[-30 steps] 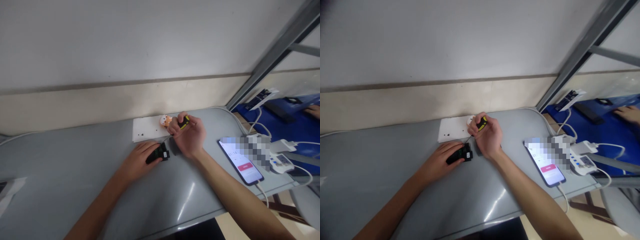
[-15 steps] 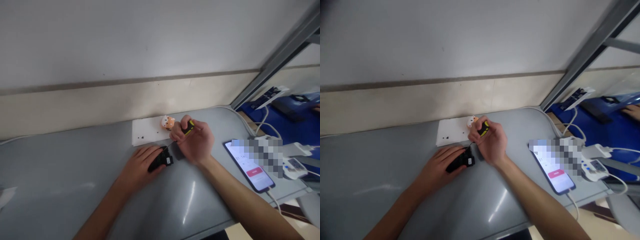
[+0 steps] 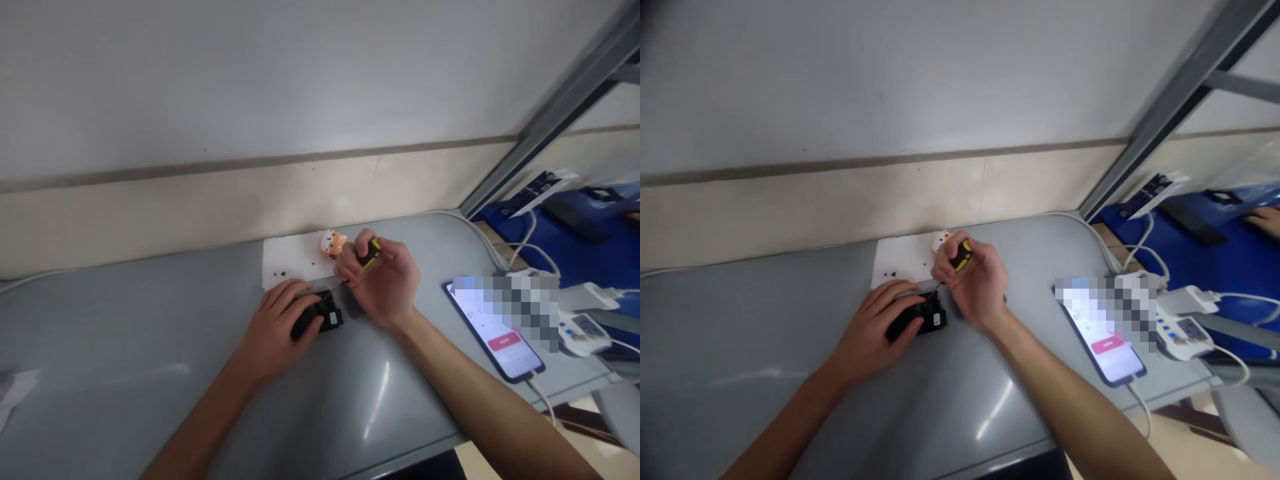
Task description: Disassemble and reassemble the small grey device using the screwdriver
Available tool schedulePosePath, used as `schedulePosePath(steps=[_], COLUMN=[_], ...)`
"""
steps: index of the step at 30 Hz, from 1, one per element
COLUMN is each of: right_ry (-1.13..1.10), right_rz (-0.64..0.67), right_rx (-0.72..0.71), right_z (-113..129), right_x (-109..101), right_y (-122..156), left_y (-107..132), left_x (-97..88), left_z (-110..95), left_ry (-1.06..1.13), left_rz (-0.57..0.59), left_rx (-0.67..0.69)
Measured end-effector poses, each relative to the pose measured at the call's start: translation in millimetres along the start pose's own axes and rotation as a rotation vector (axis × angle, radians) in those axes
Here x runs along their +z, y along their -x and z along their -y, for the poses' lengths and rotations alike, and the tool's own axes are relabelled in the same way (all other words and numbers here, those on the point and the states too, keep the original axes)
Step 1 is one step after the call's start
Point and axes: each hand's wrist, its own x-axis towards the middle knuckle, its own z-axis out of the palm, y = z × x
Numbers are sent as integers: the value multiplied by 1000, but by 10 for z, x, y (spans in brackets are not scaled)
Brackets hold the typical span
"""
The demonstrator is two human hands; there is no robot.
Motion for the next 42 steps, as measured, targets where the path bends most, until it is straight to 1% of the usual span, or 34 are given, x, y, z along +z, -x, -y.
schedulePosePath(steps=[6,11,15,18,21,24,28,30,32,36,42], right_ry=[-20,5,26,50,76,117,187,196,185,174,232], right_rz=[16,11,-8,-29,-43,-32,-17,-6,10,28,-2], right_rx=[13,9,3,5,6,0,-9,-18,-24,-13,18], right_z=[42,61,77,82,78,73,67,53,29,-31,-72], right_x=[39,66,78,90,117,154,178,166,141,96,103], right_y=[37,59,52,57,81,118,154,155,149,133,141], left_y=[-133,-124,-119,-125,-138,-153,-129,-78,-13,75,67], left_x=[33,76,57,12,-29,-54,-86,-87,-68,-2,38], left_z=[-5,14,25,4,-29,-52,-65,-63,-49,-13,-9], left_ry=[21,18,-1,-58,-81,-24,124,158,144,98,114], left_rz=[-60,-113,-112,-65,16,90,160,186,212,240,209], left_rx=[10,38,62,66,45,-29,-150,-177,-176,-151,-161])
